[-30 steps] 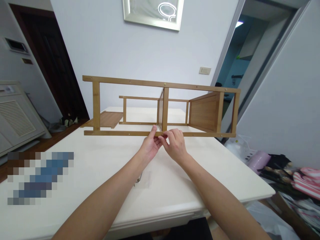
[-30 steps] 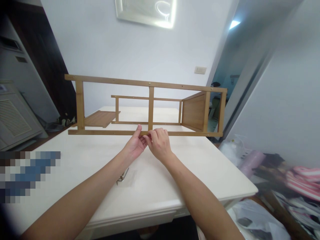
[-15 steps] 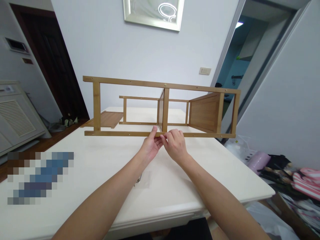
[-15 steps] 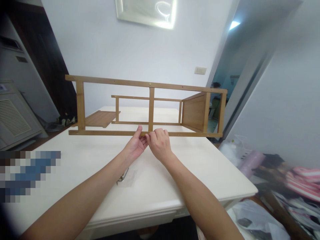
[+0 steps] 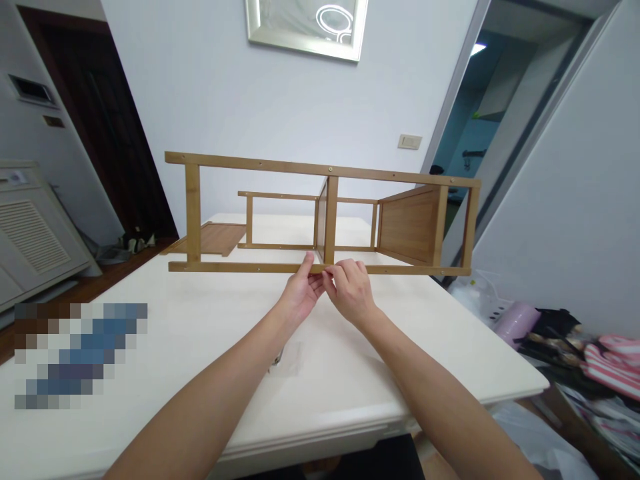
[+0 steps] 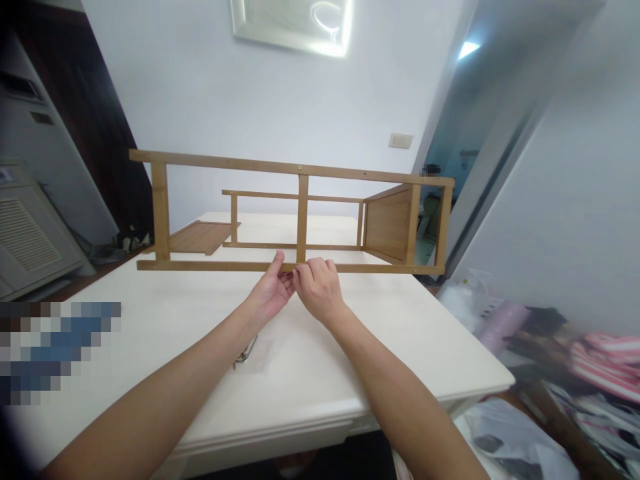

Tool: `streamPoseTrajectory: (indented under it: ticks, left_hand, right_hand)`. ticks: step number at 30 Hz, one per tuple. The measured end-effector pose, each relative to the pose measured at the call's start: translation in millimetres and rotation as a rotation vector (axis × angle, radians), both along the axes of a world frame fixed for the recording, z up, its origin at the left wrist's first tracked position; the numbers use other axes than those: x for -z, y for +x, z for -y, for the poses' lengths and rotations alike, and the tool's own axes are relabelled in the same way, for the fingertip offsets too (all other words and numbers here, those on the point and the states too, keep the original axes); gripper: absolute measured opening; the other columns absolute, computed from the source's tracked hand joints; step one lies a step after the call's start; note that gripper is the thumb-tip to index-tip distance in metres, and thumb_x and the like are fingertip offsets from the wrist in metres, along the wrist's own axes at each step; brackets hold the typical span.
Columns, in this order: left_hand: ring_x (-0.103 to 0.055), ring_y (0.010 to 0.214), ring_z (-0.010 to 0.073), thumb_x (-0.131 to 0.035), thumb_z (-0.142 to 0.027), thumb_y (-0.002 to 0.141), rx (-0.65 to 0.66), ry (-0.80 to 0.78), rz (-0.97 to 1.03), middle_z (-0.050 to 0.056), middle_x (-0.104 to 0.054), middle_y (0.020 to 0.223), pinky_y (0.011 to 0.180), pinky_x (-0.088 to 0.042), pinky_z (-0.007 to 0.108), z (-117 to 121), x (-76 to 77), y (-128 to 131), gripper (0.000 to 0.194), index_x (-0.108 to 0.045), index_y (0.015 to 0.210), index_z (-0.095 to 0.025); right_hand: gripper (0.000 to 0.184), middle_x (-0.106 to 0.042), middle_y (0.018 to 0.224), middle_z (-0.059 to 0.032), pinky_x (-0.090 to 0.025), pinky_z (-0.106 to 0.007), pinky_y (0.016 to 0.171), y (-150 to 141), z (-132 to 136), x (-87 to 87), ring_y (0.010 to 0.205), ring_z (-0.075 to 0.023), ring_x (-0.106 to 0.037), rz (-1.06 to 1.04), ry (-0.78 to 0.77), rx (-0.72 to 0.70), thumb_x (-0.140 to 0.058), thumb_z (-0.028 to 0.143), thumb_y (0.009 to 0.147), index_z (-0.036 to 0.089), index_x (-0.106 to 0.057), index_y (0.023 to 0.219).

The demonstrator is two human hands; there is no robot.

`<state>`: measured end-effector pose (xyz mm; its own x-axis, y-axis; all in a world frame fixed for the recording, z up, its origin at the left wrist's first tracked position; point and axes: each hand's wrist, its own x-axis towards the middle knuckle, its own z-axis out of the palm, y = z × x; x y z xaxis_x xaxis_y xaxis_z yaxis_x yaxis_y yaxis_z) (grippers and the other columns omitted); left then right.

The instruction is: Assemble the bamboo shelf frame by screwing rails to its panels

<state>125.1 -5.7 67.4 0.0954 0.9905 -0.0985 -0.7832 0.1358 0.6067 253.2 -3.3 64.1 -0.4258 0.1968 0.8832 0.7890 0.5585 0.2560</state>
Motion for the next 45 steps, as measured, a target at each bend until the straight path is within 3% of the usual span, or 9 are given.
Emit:
streamPoseTrajectory:
  ticks: [4, 10, 22, 30, 45]
  left_hand:
    - [-0.066, 0.060, 0.0122, -0.074, -0.045, 0.077, -0.002, 0.000, 0.010, 0.007, -0.070, 0.072, 0.062, -0.055, 0.022, 1.7, -1.6, 0.1, 0.035, -0.065, 0.081, -0.012]
    - [-0.067, 0.065, 0.0133, -0.072, -0.046, 0.079, -0.002, -0.002, 0.005, 0.008, -0.071, 0.075, 0.064, -0.055, 0.022, 1.9, -2.1, 0.6, 0.035, -0.066, 0.083, -0.011]
    - [-0.066, 0.064, 0.0124, -0.076, -0.046, 0.075, -0.002, -0.010, 0.005, 0.007, -0.071, 0.075, 0.062, -0.053, 0.021, -1.6, 2.5, 1.0, 0.037, -0.066, 0.083, -0.012]
    - [-0.066, 0.067, 0.0142, -0.075, -0.050, 0.074, 0.001, -0.008, -0.015, 0.008, -0.071, 0.076, 0.066, -0.054, 0.024, 0.2, 0.3, 0.5, 0.040, -0.067, 0.082, -0.011]
    - [-0.064, 0.065, 0.0138, -0.078, -0.052, 0.069, -0.003, -0.023, -0.029, 0.007, -0.069, 0.074, 0.063, -0.051, 0.023, -2.4, 6.6, 2.2, 0.043, -0.067, 0.081, -0.012]
  right_hand:
    - [0.021, -0.053, 0.072, -0.0044, -0.031, -0.034, 0.067, 1.1, -1.9, 1.8, 0.071, -0.0186, -0.045, 0.011, -0.009, 0.025, -0.049, 0.027, 0.096, 0.020, -0.052, 0.076]
    - [0.010, -0.059, 0.081, -0.0066, -0.032, -0.034, 0.069, 2.6, -0.1, 1.8, 0.075, -0.0186, -0.049, -0.006, -0.029, -0.057, -0.049, 0.020, 0.093, 0.017, -0.058, 0.094]
    - [0.025, -0.048, 0.070, -0.0039, -0.027, -0.034, 0.066, -2.9, 3.2, -1.5, 0.069, -0.0190, -0.039, 0.096, 0.043, 0.142, -0.042, 0.023, 0.096, 0.020, -0.049, 0.072]
    - [0.008, -0.055, 0.079, -0.0055, -0.030, -0.033, 0.070, 2.5, 0.6, 3.0, 0.075, -0.0181, -0.045, 0.078, 0.026, 0.027, -0.047, 0.016, 0.094, 0.016, -0.055, 0.091]
    - [0.021, -0.044, 0.071, -0.0044, -0.023, -0.034, 0.065, -9.9, 7.8, 2.4, 0.068, -0.0199, -0.035, 0.173, 0.046, 0.263, -0.039, 0.012, 0.093, 0.019, -0.045, 0.074]
